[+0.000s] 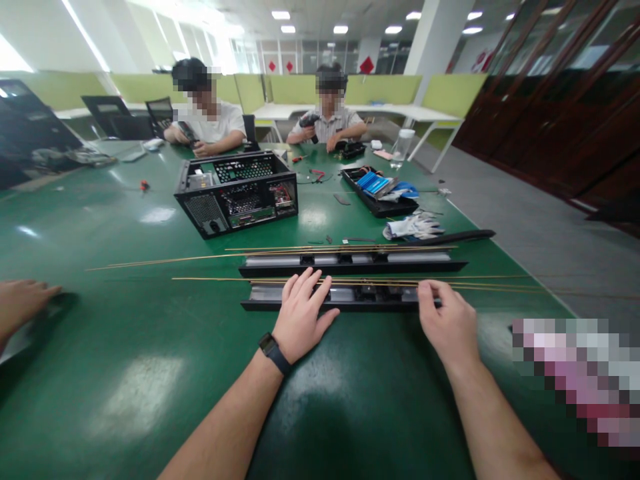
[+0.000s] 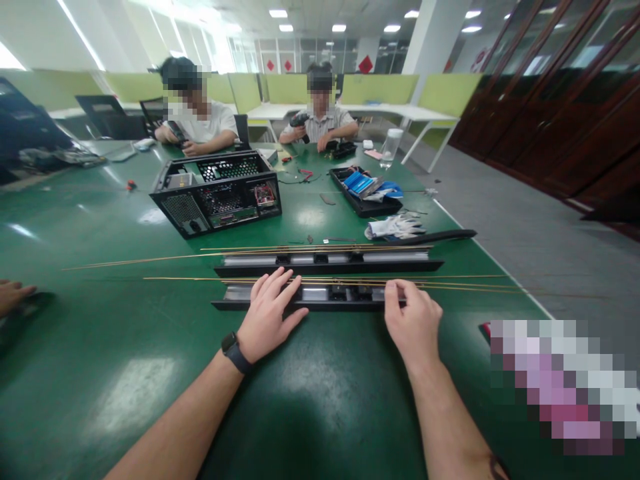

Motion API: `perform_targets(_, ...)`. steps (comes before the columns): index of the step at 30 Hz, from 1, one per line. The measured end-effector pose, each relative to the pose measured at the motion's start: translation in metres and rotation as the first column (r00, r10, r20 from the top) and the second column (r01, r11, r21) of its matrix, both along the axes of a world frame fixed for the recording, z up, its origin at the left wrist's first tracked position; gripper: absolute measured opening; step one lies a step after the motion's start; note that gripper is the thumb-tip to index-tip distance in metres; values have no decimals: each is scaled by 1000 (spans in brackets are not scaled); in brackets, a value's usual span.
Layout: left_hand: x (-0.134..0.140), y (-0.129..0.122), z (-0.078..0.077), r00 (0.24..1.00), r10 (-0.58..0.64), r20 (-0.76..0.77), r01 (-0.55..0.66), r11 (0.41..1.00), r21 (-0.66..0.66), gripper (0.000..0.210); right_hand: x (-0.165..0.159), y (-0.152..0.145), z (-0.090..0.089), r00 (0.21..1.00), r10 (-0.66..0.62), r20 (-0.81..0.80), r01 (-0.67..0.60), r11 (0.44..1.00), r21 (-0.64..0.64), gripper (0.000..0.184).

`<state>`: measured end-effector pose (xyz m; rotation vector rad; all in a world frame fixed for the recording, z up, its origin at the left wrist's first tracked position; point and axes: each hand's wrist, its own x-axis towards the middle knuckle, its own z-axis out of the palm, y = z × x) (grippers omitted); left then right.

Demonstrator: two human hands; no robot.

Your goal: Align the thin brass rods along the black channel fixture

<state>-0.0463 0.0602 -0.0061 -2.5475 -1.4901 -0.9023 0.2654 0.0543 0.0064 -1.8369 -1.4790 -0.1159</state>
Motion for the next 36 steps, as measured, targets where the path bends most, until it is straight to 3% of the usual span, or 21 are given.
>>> perform_targets(8,0,0,0,1000,-4,-10,4,1000,7,58,7,2,-3,995,-101,9,101,995,1,47)
perform_targets(15,0,1,0,1000,-3,-8,3,1000,7,58,-1,1,0,1000,4,2,-4,1000,-16,48)
perform_targets(22,0,1,0,1000,-7,3,7,1000,11,58,5,2,-1,995,-104,1,104,994,-30,50)
perform_targets(28,0,0,-1,1000,-7,8,6,1000,8,60,-3,0,1,1000,20,3,-20,1000,-11,47)
perform_targets(36,0,0,0,1000,-11,7,11,1000,9,60,7,2,-2,995,-99,5,99,995,-27,49)
